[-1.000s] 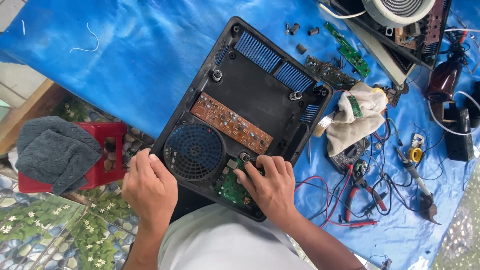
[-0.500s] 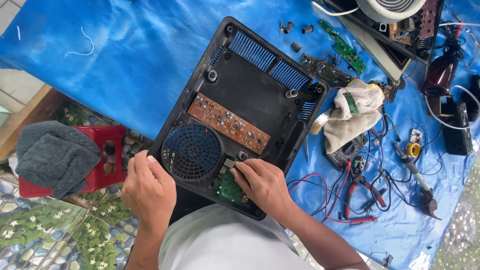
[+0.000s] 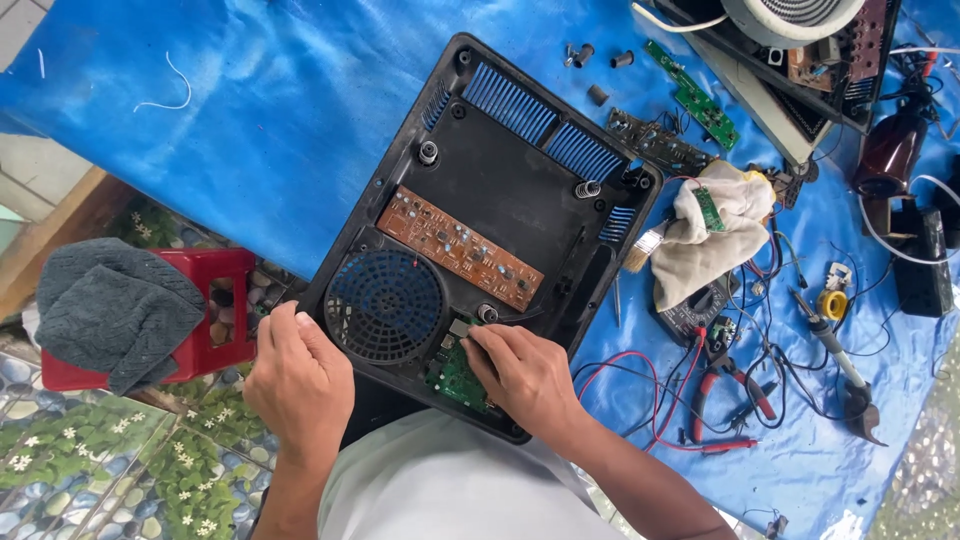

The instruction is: Cleaning the interior of an induction cooker casing and positioning the main and auxiliary circuit boards into their slots.

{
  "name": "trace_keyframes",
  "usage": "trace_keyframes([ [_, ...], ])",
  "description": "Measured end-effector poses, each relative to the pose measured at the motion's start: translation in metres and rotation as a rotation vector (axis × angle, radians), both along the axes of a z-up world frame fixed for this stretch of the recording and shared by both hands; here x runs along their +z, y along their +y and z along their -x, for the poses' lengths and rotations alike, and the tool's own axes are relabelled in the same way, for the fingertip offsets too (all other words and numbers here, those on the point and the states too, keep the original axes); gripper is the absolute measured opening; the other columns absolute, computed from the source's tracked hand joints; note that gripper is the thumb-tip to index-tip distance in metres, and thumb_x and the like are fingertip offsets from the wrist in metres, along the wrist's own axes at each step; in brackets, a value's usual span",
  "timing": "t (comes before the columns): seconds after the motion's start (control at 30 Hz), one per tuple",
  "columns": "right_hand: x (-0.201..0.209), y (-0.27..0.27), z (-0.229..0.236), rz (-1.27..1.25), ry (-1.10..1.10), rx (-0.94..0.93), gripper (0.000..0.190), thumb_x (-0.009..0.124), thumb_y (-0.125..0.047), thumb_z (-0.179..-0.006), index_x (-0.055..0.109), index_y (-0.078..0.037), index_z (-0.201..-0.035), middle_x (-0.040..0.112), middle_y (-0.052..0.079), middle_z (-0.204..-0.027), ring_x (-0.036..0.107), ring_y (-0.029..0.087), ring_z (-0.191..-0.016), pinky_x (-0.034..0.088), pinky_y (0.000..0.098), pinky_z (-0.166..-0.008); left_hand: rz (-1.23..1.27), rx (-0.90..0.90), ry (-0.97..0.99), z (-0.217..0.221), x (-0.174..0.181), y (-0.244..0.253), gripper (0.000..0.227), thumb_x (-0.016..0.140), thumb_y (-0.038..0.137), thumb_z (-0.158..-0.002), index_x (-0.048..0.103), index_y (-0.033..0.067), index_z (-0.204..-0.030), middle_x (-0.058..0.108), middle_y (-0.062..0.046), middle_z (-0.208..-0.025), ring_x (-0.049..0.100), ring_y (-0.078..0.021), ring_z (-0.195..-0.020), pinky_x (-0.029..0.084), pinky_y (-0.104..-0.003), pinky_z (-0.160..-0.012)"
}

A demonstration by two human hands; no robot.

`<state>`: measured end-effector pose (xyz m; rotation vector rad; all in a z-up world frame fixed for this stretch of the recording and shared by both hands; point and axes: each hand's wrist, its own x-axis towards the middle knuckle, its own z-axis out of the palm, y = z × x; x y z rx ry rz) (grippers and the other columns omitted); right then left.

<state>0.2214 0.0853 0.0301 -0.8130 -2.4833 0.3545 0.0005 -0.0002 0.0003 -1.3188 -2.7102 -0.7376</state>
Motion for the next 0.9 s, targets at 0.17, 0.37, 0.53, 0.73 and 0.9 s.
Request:
trace_keyframes([
  [0.17,-0.007,-0.003,-0.001,0.009,-0.004,0.048,0.023,0.072,0.0,-0.099,0.061,0.001,-0.119,0.068,0.014,-0.104,0.067,0.025,-0.079,0.058,0.0353,-0.064,-0.009,0.006,0.008,-0.001,-0.001,0.0,0.025,0.044,0.014,-0.114,0.066,0.0014,-0.116,0.068,-0.015,-0.098,0.062,-0.0431,-0.063,0.041,-0.048,-0.043],
  [0.37,-0.005,-0.003,0.0,0.004,-0.003,0.081,0.026,0.07,0.003,-0.1,0.057,0.002,-0.123,0.065,0.016,-0.107,0.062,0.027,-0.077,0.056,0.0365,-0.066,-0.005,0.01,0.016,-0.001,-0.002,0.002,0.024,0.045,0.012,-0.114,0.066,0.0008,-0.116,0.07,-0.016,-0.101,0.064,-0.0452,-0.066,0.041,-0.051,-0.043],
  [0.53,-0.003,-0.003,0.003,0.01,-0.02,0.034,0.029,0.07,-0.001,-0.101,0.058,0.002,-0.127,0.07,0.013,-0.108,0.069,0.025,-0.084,0.061,0.0357,-0.073,-0.012,0.009,0.019,-0.001,0.002,0.003,0.024,0.044,0.013,-0.114,0.065,0.0009,-0.116,0.068,-0.015,-0.099,0.062,-0.0452,-0.064,0.04,-0.051,-0.042],
  [0.73,-0.001,-0.001,0.001,0.09,0.007,0.027,0.021,0.07,0.004,-0.098,0.061,0.002,-0.116,0.07,0.014,-0.102,0.071,0.026,-0.085,0.063,0.0366,-0.077,-0.022,-0.003,0.006,0.0,0.002,0.002,0.023,0.045,0.012,-0.114,0.064,0.0011,-0.115,0.067,-0.016,-0.097,0.062,-0.0427,-0.062,0.042,-0.047,-0.041],
  [0.9,0.003,-0.002,0.005,0.084,-0.041,0.002,0.021,0.073,-0.006,-0.1,0.062,0.002,-0.116,0.067,0.015,-0.101,0.069,0.028,-0.087,0.061,0.038,-0.075,-0.005,-0.003,0.018,0.0,0.001,0.003,0.026,0.043,0.014,-0.114,0.065,-0.0002,-0.117,0.069,-0.016,-0.099,0.064,-0.0404,-0.061,0.042,-0.045,-0.04],
])
